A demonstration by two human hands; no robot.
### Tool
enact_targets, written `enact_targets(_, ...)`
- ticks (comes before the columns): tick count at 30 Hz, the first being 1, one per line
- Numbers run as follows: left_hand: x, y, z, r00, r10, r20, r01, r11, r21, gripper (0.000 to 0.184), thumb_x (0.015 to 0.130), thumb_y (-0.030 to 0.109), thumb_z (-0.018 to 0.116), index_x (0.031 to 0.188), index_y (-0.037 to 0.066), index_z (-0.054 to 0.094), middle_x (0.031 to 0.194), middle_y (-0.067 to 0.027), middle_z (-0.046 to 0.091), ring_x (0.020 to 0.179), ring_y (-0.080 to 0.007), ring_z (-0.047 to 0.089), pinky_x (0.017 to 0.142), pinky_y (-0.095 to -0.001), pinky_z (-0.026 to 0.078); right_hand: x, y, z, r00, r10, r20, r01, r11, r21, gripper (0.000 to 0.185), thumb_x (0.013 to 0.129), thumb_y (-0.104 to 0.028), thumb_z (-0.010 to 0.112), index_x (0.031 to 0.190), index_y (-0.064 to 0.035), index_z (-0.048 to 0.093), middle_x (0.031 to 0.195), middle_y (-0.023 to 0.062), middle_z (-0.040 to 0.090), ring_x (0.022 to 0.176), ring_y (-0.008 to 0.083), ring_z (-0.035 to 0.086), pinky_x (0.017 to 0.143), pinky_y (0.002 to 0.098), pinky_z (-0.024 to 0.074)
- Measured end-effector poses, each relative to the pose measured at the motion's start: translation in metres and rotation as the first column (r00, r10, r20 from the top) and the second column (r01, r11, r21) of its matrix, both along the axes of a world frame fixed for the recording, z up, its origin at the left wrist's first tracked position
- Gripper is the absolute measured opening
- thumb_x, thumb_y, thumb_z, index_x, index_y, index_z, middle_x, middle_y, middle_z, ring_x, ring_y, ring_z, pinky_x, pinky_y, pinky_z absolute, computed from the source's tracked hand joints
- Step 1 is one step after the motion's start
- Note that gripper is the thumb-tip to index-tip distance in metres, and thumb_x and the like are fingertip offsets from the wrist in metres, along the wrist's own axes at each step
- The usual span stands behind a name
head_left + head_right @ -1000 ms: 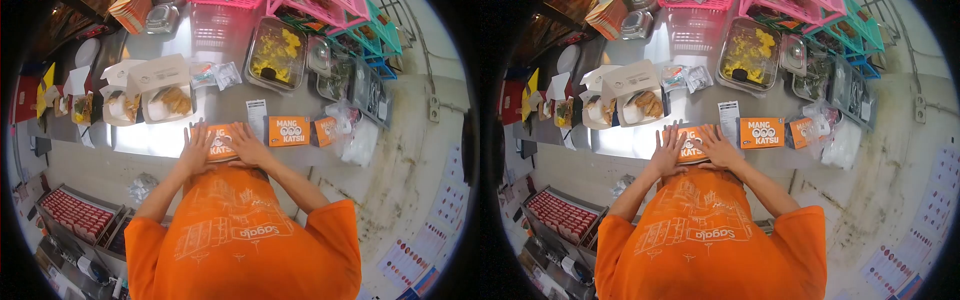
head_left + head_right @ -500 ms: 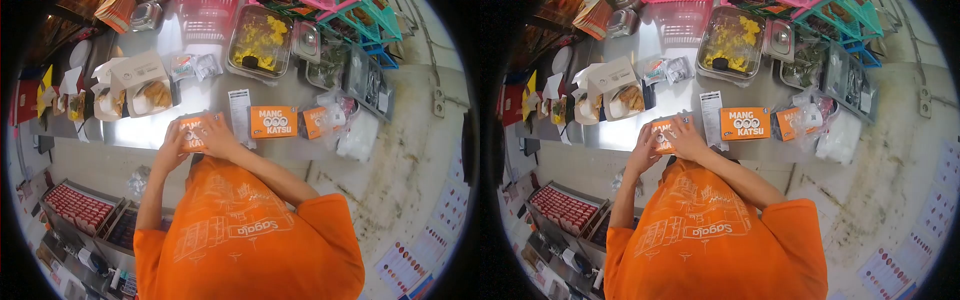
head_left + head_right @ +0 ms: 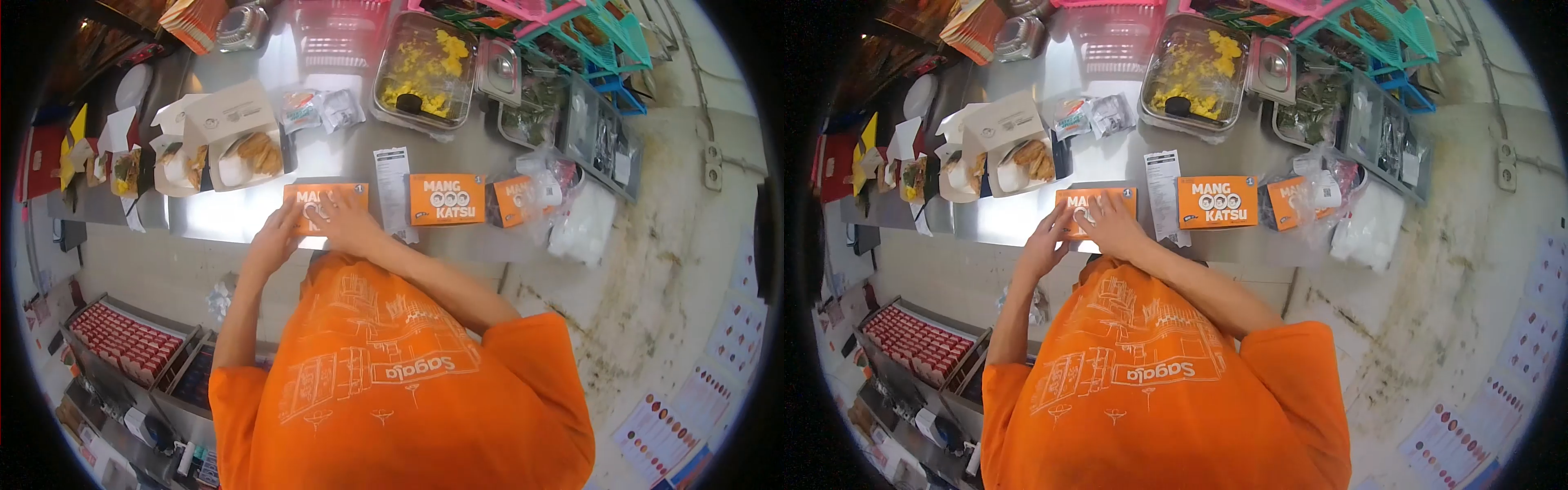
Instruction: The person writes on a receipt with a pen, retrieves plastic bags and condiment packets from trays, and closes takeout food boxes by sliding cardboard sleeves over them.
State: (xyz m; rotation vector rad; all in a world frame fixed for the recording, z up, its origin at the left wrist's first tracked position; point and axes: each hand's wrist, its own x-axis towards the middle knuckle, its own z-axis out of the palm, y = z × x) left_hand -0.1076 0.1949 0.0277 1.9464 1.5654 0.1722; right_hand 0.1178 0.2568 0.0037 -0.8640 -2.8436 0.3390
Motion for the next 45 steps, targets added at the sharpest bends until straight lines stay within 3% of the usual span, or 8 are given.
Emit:
enact_targets(3,-0.02,0.003,-0.013,0.993,-0.12,-0.012,0.12,0.99,0.067,0.091,0.072,0.008,0.081,0.151,0.014,0.036,0.16,-0.0075,0.03,0.139,-0.0341,0.041,0.106,-0.0422,0.049,0.001,-0.005,0.011,0.995,-0.077,-0.06,0.045,0.909,-0.413,0.061,0.081,-0.026,0.068,0.137,-0.0104,0.05,0.141,0.028,0.049,0.132,0.0472,0.045,0.106,0.0617,0.0347)
enact_targets(9,0.007,0.033,0.023,0.992,-0.129,-0.012,0.129,0.992,0.009,0.098,0.067,0.007,0.083,0.151,0.011,0.033,0.159,-0.0159,0.029,0.141,-0.0376,0.037,0.109,-0.0426,0.045,0.002,-0.004,-0.01,0.995,-0.099,0.015,0.098,0.993,0.07,0.065,0.083,-0.025,0.069,0.143,-0.0159,0.046,0.147,0.0252,0.043,0.138,0.0461,0.039,0.106,0.0642,0.033)
enact_targets(12,0.009,0.03,-0.004,0.993,-0.095,0.07,0.097,0.995,-0.024,0.105,0.065,0.008,0.083,0.154,0.008,0.027,0.159,-0.0211,0.027,0.143,-0.0397,0.032,0.114,-0.0433,0.04,-0.003,0.004,0.007,0.981,-0.072,0.181,0.079,0.996,-0.031,0.071,0.081,-0.032,0.072,0.145,-0.0185,0.045,0.145,0.0232,0.046,0.135,0.0464,0.041,0.107,0.0644,0.032)
enact_targets(17,-0.018,0.047,0.019,0.908,-0.17,0.383,0.199,0.979,-0.037,0.078,0.079,0.014,0.07,0.149,0.004,0.038,0.149,-0.0256,0.041,0.142,-0.0414,0.035,0.119,-0.0455,0.028,0.006,0.027,0.039,0.99,-0.083,-0.113,0.03,0.913,-0.406,0.066,0.083,-0.035,0.069,0.143,-0.0177,0.047,0.134,0.0188,0.053,0.121,0.0403,0.052,0.102,0.0539,0.0407)
enact_targets(25,-0.013,0.063,-0.015,0.585,0.245,0.774,-0.087,0.967,-0.24,0.04,0.1,0.035,0.056,0.126,0.005,0.063,0.119,-0.0148,0.068,0.11,-0.0248,0.063,0.097,-0.036,0.048,-0.031,0.06,0.086,0.983,-0.025,-0.179,0.034,0.998,0.049,0.029,0.089,-0.022,0.063,0.118,-0.0181,0.067,0.074,0.0043,0.064,0.063,0.0256,0.064,0.055,0.0386,0.0513)
enact_targets(27,-0.003,0.071,-0.004,0.41,0.46,0.787,-0.203,0.888,-0.413,0.042,0.105,0.035,0.047,0.119,0.001,0.065,0.11,-0.014,0.07,0.103,-0.0191,0.064,0.093,-0.0336,0.049,-0.035,0.074,0.062,0.984,0.0,-0.176,0.027,0.988,0.151,0.021,0.089,-0.022,0.064,0.108,-0.0166,0.067,0.072,0.0038,0.063,0.061,0.0248,0.064,0.053,0.038,0.0507)
enact_targets(34,-0.008,0.099,-0.037,0.499,0.32,0.805,-0.253,0.943,-0.218,0.044,0.107,0.035,0.043,0.103,-0.002,0.066,0.087,-0.0025,0.061,0.081,-0.011,0.051,0.073,-0.027,0.045,-0.057,0.087,0.056,0.98,0.01,-0.198,0.061,0.936,0.347,0.012,0.09,-0.026,0.062,0.084,-0.0147,0.06,0.067,0.0012,0.058,0.059,0.0202,0.063,0.052,0.0339,0.0493)
enact_targets(45,-0.008,0.095,-0.034,0.412,0.318,0.854,-0.254,0.94,-0.227,0.04,0.105,0.034,0.05,0.114,-0.002,0.067,0.091,-0.0054,0.071,0.081,-0.0147,0.061,0.075,-0.0316,0.051,-0.065,0.071,0.058,0.96,-0.237,-0.146,0.245,0.969,0.041,0.022,0.093,-0.03,0.059,0.099,-0.0103,0.065,0.088,0.0092,0.067,0.078,0.0323,0.067,0.067,0.043,0.0537)
